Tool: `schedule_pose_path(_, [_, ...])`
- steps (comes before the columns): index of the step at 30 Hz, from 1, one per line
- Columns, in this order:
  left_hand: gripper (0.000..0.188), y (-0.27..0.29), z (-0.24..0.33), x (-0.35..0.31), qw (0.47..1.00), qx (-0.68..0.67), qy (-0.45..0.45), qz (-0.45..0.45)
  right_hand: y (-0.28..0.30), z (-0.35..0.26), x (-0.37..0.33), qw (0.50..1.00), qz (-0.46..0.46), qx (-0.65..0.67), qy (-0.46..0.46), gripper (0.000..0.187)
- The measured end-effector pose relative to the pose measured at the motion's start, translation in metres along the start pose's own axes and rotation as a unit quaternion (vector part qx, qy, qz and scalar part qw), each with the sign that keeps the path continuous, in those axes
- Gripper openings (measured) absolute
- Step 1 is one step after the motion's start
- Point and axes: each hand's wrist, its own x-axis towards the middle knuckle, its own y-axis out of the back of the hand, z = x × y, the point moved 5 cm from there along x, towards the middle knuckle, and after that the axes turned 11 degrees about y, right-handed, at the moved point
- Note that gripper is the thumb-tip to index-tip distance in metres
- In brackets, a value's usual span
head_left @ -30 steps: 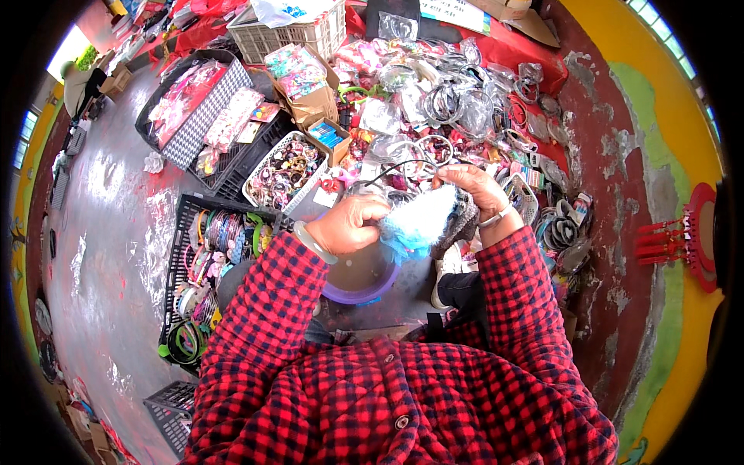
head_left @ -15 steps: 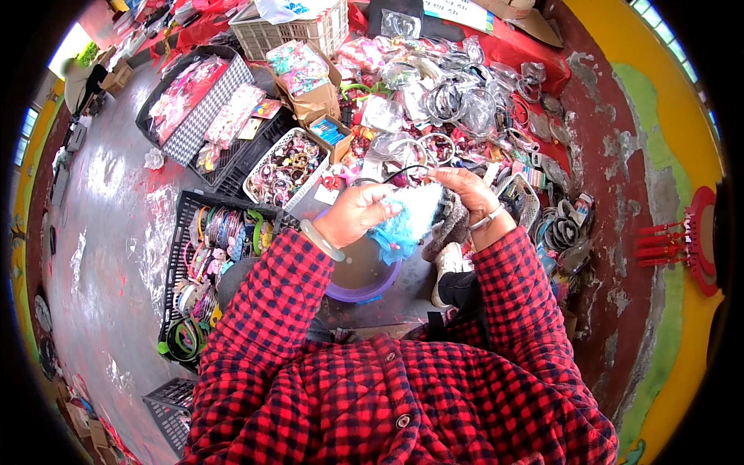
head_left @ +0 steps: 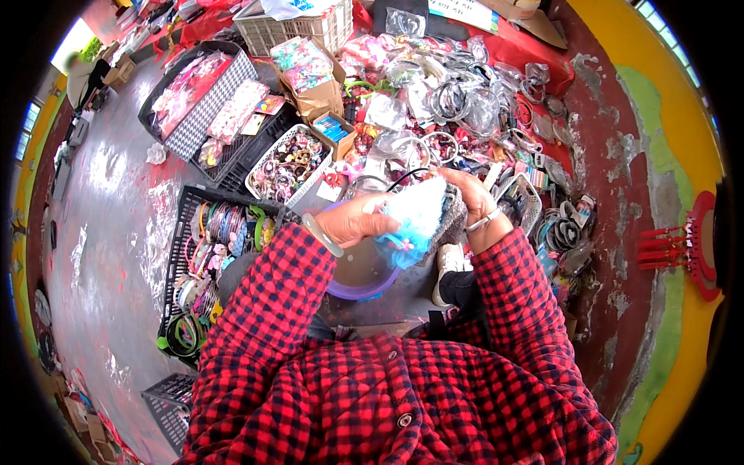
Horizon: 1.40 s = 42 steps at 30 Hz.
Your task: The person sits on the floor and organizes hair accessories. They pick up a black headband, wipe it with a cloth, and place it into a black crate. They then pick up a blue headband, wipe it, and place it into the same crate.
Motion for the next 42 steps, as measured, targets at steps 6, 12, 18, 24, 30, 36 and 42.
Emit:
schedule_pose_path(6, [0.051, -0.001, -0.005, 0.007, 0.988, 0.134, 0.004, 0.074, 0.016, 0.016, 0.015, 0.999, -0.009, 0.038, -0.01, 0.02])
schedule_pose_path(12, [0.048, 0.003, 0.005, -0.002, 0.992, -0.038, -0.015, 0.118, 0.018, 0.01, 0.019, 0.998, 0.01, 0.052, -0.032, 0.019])
schedule_pose_path(18, [0.055, 0.02, 0.011, -0.01, 0.965, -0.169, -0.134, 0.149, 0.033, -0.063, 0.002, 0.969, -0.08, 0.067, 0.225, 0.051])
schedule_pose_path(24, [0.057, 0.033, 0.007, -0.008, 0.957, -0.186, -0.169, 0.143, 0.059, -0.045, 0.02, 0.974, 0.002, 0.135, 0.179, 0.029])
schedule_pose_path(30, [0.05, 0.036, 0.023, -0.018, 0.947, -0.19, -0.18, 0.189, 0.045, -0.036, 0.021, 0.973, 0.033, -0.09, 0.209, 0.027])
schedule_pose_path(36, [0.055, 0.023, 0.032, -0.018, 0.95, -0.011, -0.182, 0.252, 0.031, -0.036, 0.021, 0.979, -0.026, 0.063, 0.19, 0.025])
schedule_pose_path(42, [0.05, 0.023, 0.029, -0.011, 0.926, 0.116, -0.221, 0.282, 0.038, -0.062, 0.006, 0.927, 0.093, 0.024, 0.363, 0.036])
